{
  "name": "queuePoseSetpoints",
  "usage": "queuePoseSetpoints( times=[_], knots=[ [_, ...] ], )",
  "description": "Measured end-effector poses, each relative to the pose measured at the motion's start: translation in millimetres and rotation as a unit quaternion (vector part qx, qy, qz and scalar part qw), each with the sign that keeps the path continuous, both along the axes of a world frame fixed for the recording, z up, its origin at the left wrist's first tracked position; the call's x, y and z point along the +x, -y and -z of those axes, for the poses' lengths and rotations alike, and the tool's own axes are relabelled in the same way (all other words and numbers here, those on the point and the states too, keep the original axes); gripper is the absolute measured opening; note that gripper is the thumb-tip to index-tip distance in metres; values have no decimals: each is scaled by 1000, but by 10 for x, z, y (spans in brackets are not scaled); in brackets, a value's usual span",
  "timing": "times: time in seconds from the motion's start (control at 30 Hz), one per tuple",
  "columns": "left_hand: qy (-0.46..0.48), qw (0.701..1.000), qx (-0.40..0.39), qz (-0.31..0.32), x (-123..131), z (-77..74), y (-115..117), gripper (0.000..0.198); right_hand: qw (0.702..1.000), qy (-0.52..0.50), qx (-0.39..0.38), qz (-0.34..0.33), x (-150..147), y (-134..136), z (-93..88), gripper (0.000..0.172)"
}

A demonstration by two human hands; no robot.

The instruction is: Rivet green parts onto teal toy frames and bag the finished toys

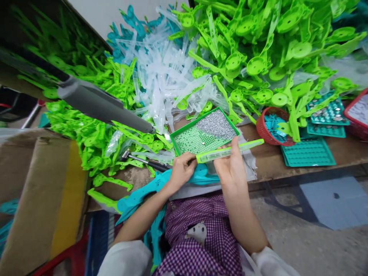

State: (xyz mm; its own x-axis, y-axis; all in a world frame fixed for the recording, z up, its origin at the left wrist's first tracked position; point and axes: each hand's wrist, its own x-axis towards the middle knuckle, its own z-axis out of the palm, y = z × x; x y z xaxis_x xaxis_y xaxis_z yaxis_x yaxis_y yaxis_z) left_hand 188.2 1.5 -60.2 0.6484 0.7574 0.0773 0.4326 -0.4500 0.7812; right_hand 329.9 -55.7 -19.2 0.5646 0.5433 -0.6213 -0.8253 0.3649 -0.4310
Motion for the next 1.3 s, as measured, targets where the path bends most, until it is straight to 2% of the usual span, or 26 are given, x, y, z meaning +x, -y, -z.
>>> queuePoseSetpoints(
  times=[0.17,0.43,0.53,0.63,0.77,0.87,0.97,1.13,1.3],
  knots=[
    [-31,998,54,-3,-22,10,18,15,998,4,-15,-61,52,5,45,29],
    [-55,995,79,11,-32,-55,-28,15,992,42,-19,-116,58,76,28,37],
    [-58,994,93,6,-51,-106,-39,15,975,85,-22,-206,59,179,88,43],
    [-44,992,119,22,-60,-151,-14,16,945,106,11,-309,121,279,142,41],
    [-22,990,128,50,-68,-176,18,19,932,120,7,-342,253,351,160,42],
    [-15,993,100,55,-87,-161,9,18,915,144,10,-376,328,373,192,49],
    [-4,998,35,53,-96,-140,-3,12,902,170,10,-396,370,383,263,57],
    [-21,998,-35,41,-46,-126,-3,11,895,194,16,-401,409,359,362,60],
    [-61,992,-109,7,25,-112,-36,12,898,224,-4,-379,437,298,454,62]
  ],
)
